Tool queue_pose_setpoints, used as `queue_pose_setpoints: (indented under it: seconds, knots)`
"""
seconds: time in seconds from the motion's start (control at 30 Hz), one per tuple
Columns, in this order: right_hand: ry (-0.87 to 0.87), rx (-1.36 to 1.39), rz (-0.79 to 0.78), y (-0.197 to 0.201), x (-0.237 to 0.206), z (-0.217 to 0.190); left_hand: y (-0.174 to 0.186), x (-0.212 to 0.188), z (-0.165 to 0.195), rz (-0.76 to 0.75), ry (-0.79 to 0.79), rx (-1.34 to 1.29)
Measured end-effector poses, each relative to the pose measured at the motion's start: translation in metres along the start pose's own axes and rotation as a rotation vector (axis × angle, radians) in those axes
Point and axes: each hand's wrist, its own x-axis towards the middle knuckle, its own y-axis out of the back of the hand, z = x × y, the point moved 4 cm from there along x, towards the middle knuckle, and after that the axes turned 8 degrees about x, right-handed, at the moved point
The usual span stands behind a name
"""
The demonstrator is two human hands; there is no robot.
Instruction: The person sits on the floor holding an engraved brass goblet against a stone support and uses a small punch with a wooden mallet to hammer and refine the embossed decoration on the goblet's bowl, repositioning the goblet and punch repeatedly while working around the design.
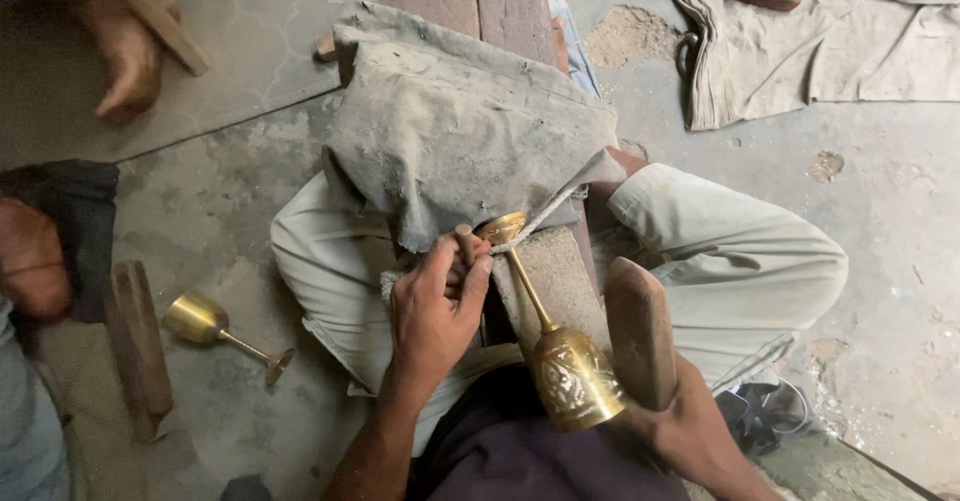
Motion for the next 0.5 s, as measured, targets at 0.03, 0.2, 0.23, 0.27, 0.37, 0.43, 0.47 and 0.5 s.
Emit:
queue_pose_setpoints:
  seconds: [0.03,0.2,0.23,0.27,0.37,0.43,0.47,0.5]
  knots:
    - [-0.059,0.002,-0.034,0.000,0.001,-0.002,0.001,0.000,0.000,-0.010,-0.004,0.000]
    - [-0.026,-0.337,-0.143,0.014,0.002,-0.030,0.001,0.007,-0.001,0.110,-0.094,-0.108]
    - [0.001,-0.380,-0.137,0.016,0.003,-0.037,-0.001,0.009,0.000,0.139,-0.152,-0.125]
    - [-0.054,-0.360,-0.057,0.020,0.004,-0.041,-0.002,0.011,0.001,0.165,-0.211,-0.144]
    - [0.011,-0.381,0.179,0.036,0.012,-0.065,-0.013,0.024,0.002,0.107,-0.375,-0.120]
    - [0.335,-0.484,0.326,0.041,0.007,-0.089,-0.015,0.025,0.003,0.162,-0.486,0.029]
    - [0.481,-0.586,0.372,0.041,0.003,-0.099,-0.016,0.024,0.004,0.187,-0.544,0.103]
    - [0.627,-0.685,0.417,0.040,-0.002,-0.107,-0.017,0.023,0.004,0.194,-0.555,0.129]
